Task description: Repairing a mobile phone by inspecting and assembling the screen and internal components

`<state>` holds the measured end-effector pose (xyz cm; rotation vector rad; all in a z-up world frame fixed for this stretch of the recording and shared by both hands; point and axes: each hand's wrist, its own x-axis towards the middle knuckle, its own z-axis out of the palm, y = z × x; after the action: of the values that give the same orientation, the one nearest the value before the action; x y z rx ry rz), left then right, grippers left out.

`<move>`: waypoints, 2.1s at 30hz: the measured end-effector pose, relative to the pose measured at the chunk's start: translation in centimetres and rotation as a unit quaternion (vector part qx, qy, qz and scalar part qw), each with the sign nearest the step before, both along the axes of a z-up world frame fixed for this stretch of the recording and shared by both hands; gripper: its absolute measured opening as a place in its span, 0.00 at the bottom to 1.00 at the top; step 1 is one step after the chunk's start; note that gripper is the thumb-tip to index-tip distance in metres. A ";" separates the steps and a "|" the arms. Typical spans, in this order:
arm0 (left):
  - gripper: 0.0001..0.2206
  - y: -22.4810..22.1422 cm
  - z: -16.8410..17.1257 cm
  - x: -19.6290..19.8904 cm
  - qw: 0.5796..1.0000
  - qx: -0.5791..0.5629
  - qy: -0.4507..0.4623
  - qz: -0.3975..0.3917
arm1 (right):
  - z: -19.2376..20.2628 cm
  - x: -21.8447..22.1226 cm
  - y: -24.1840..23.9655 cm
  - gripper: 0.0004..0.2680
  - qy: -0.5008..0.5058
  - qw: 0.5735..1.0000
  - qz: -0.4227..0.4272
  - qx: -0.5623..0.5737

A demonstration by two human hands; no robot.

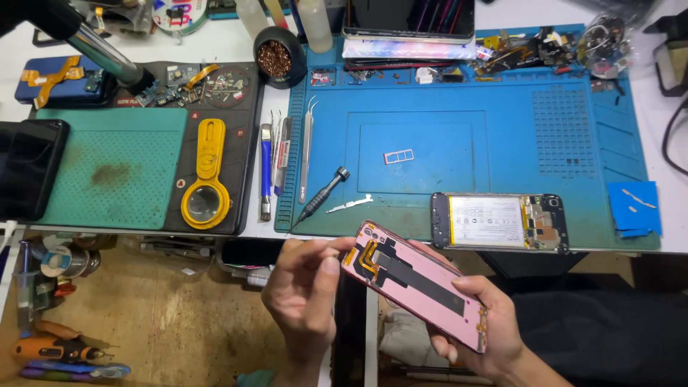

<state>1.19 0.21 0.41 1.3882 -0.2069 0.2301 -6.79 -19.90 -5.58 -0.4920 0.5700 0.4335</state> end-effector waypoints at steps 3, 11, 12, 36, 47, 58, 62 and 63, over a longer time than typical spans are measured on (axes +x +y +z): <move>0.11 0.7 -1.4 1.1 0.987 -0.144 0.063 -0.028 | 1.5 0.6 0.5 0.29 -0.055 0.998 -0.019 -0.017; 0.10 0.1 -0.7 0.5 0.997 -0.009 0.010 -0.075 | 4.7 0.6 2.0 0.28 -0.091 0.996 0.002 -0.021; 0.09 0.0 -1.0 0.5 0.996 0.013 -0.012 -0.083 | 5.1 0.3 2.2 0.27 -0.112 0.993 0.009 -0.021; 0.07 0.3 -0.8 0.8 0.977 0.065 0.160 -0.123 | 1.9 0.1 1.9 0.20 -0.200 0.907 0.140 -0.344; 0.06 0.7 -1.0 1.0 0.980 0.084 0.136 -0.121 | -0.4 -0.1 2.2 0.21 -0.200 0.912 0.133 -0.333; 0.06 0.9 -1.6 1.3 0.974 0.003 0.170 -0.149 | -0.6 -0.5 2.7 0.20 -0.218 0.910 0.087 -0.342; 0.05 0.6 -1.6 1.3 0.975 0.003 0.166 -0.149 | 0.6 0.0 3.1 0.19 -0.204 0.908 0.075 -0.359; 0.05 0.6 -1.6 1.2 0.977 0.007 0.157 -0.148 | 0.9 0.1 3.2 0.19 -0.182 0.908 0.073 -0.371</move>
<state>2.43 0.83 -1.16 1.3684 -0.1490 -0.2374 -6.71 -16.67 -4.69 -1.3269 0.3171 0.2410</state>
